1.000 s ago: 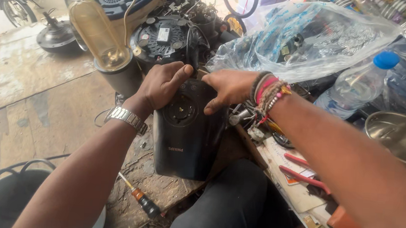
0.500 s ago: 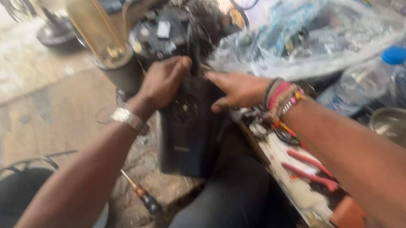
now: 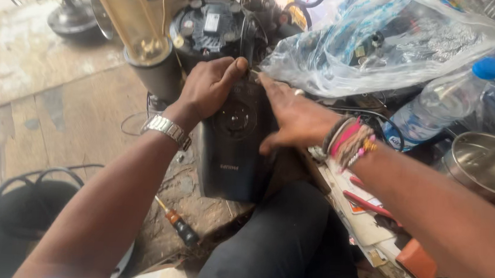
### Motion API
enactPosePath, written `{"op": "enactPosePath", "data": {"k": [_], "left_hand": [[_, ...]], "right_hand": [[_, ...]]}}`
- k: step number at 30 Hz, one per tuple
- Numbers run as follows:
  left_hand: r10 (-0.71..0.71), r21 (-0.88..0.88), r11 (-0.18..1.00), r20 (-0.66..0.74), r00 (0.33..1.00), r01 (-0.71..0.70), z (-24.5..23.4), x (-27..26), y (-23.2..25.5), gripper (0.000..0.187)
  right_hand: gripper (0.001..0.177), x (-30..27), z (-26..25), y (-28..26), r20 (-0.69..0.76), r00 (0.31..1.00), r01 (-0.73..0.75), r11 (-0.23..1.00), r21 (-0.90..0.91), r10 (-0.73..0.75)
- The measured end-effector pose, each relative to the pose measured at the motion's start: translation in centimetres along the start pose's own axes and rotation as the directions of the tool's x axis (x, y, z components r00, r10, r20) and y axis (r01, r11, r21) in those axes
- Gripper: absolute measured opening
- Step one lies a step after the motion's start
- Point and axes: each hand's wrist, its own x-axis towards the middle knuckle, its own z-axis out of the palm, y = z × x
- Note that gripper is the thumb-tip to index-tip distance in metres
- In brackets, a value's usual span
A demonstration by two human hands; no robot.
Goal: The person repairs a mixer grinder by manipulating internal wires and components by hand and using a screwdriver and pliers. They detach and reattach internal wiring and use a screwdriver to secure or loosen parts inside the housing.
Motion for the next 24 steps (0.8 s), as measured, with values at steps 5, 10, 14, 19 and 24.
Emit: {"op": "enactPosePath", "data": {"k": [5, 10, 14, 19, 24], "left_hand": [[-0.061, 0.048, 0.997, 0.007, 0.998, 0.061, -0.3, -0.8, -1.0, 0.067], [-0.122, -0.001, 0.992, -0.055, 0.991, 0.123, 1.1, 0.0, -1.9, 0.068], [-0.071, -0.007, 0.998, -0.086, 0.994, 0.070, -0.8, 0.6, -0.1, 0.064], [-0.130, -0.029, 0.991, 0.027, 0.991, 0.131, -0.5, -0.8, -0.9, 0.066], [-0.088, -0.017, 0.996, 0.031, 0.996, 0.088, -0.1, -0.4, -2.3, 0.070]], "right_hand": [[0.150, -0.5, -0.1, -2.6, 0.058, 0.982, -0.178, 0.984, 0.010, 0.177], [0.154, -0.4, 0.6, -1.0, 0.102, 0.934, -0.349, 0.935, 0.061, 0.342], [0.153, 0.3, -0.2, -1.1, -0.067, 0.997, 0.030, 0.999, 0.014, -0.029], [0.069, 1.7, -0.8, 2.8, 0.034, 0.997, -0.075, 0.959, 0.273, 0.069], [0.036, 4.6, -0.8, 8.8, 0.206, 0.978, -0.116, 0.875, 0.471, 0.019]]}}
